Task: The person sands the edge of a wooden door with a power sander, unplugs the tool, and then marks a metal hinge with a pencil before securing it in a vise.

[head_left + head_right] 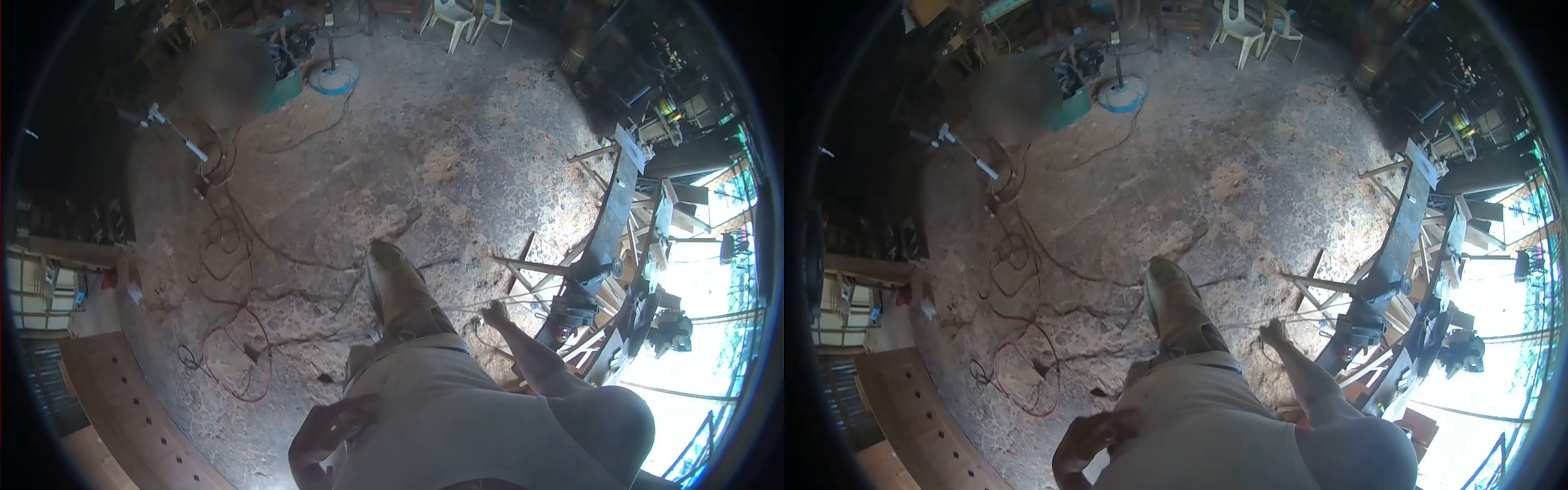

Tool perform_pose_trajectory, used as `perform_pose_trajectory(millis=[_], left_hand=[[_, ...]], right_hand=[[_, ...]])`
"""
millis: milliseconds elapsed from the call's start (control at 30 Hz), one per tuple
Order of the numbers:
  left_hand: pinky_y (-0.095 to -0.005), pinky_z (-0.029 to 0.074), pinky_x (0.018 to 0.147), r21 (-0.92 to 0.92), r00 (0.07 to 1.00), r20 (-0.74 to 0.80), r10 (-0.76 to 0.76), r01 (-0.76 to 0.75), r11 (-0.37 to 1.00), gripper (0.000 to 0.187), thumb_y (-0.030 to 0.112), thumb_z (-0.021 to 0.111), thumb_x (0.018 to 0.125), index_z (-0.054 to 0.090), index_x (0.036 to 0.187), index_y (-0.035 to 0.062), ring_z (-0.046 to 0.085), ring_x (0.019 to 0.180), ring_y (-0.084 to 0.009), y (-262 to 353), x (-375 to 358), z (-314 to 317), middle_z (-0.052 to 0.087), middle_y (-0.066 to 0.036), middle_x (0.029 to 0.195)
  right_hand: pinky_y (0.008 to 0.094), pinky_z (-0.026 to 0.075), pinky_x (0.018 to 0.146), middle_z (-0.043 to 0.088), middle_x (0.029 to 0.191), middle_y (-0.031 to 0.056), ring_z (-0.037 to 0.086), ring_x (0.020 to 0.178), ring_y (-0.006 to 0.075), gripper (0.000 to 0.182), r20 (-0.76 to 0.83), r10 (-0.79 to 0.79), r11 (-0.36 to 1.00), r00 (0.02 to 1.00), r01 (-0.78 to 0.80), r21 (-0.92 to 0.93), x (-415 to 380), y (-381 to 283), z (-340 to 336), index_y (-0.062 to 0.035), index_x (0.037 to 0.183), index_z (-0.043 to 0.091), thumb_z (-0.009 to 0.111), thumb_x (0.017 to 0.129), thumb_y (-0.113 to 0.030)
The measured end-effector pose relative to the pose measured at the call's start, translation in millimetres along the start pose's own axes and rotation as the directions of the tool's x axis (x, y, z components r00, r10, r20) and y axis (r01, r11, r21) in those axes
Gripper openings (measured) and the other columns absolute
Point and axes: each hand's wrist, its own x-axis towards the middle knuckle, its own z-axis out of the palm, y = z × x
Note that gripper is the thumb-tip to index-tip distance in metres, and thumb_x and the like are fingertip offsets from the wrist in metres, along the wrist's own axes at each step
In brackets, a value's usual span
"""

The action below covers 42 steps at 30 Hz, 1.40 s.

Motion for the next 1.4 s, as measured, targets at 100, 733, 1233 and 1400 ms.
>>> perform_pose_trajectory(millis=[100, 733, 1233, 1400], left_hand=[[-0.0315, 0.06, 0.077, -0.012, 0.932, -0.161, -0.325, 0.327, 0.945, 0.058, 0.029, 0.067, 0.102, 0.054, 0.151, 0.0006, 0.075, 0.086, -0.0217, -11, -9, -32, 0.078, -0.017, 0.104], [-0.0458, 0.063, 0.071, -0.215, -0.032, -0.326, -0.945, 0.976, 0.041, 0.057, 0.047, 0.066, 0.102, 0.062, 0.136, 0.0018, 0.078, 0.09, -0.0308, -348, 67, -369, 0.078, -0.016, 0.109], [-0.04, 0.063, 0.065, 0.276, 0.544, -0.687, -0.482, 0.809, 0.52, 0.025, 0.023, 0.065, 0.097, 0.079, 0.096, 0.0016, 0.078, 0.083, -0.0299, -410, 266, -426, 0.078, -0.014, 0.096], [-0.0411, 0.061, 0.071, 0.223, 0.451, -0.512, -0.731, 0.892, 0.393, 0.02, 0.02, 0.068, 0.096, 0.079, 0.097, 0.0028, 0.078, 0.088, -0.0265, -384, 336, -463, 0.078, -0.014, 0.088]], right_hand=[[0.0503, 0.059, 0.075, 0.074, 0.084, 0.0254, 0.074, 0.082, 0.038, 0.041, 0.084, 0.031, 0.998, 0.996, -0.027, -0.056, 15, -7, 17, 0.0064, 0.087, 0.073, 0.074, 0.079, -0.034], [0.0448, 0.062, 0.053, 0.072, 0.09, 0.0174, 0.073, 0.069, 0.0276, 0.055, 0.435, -0.014, 0.708, 0.9, -0.298, 0.64, 278, -419, -54, -0.0009, 0.138, 0.056, 0.073, 0.093, -0.027], [0.0506, 0.064, 0.056, 0.071, 0.092, 0.0192, 0.075, 0.072, 0.0355, 0.037, 0.622, 0.26, 0.751, 0.738, -0.56, 0.351, 408, -432, -55, 0.0008, 0.122, 0.063, 0.065, 0.101, -0.029], [0.0503, 0.064, 0.066, 0.073, 0.101, 0.0181, 0.076, 0.08, 0.0339, 0.035, 0.642, 0.119, 0.752, 0.757, -0.491, 0.44, 443, -489, -56, -0.0056, 0.128, 0.063, 0.062, 0.102, -0.029]])
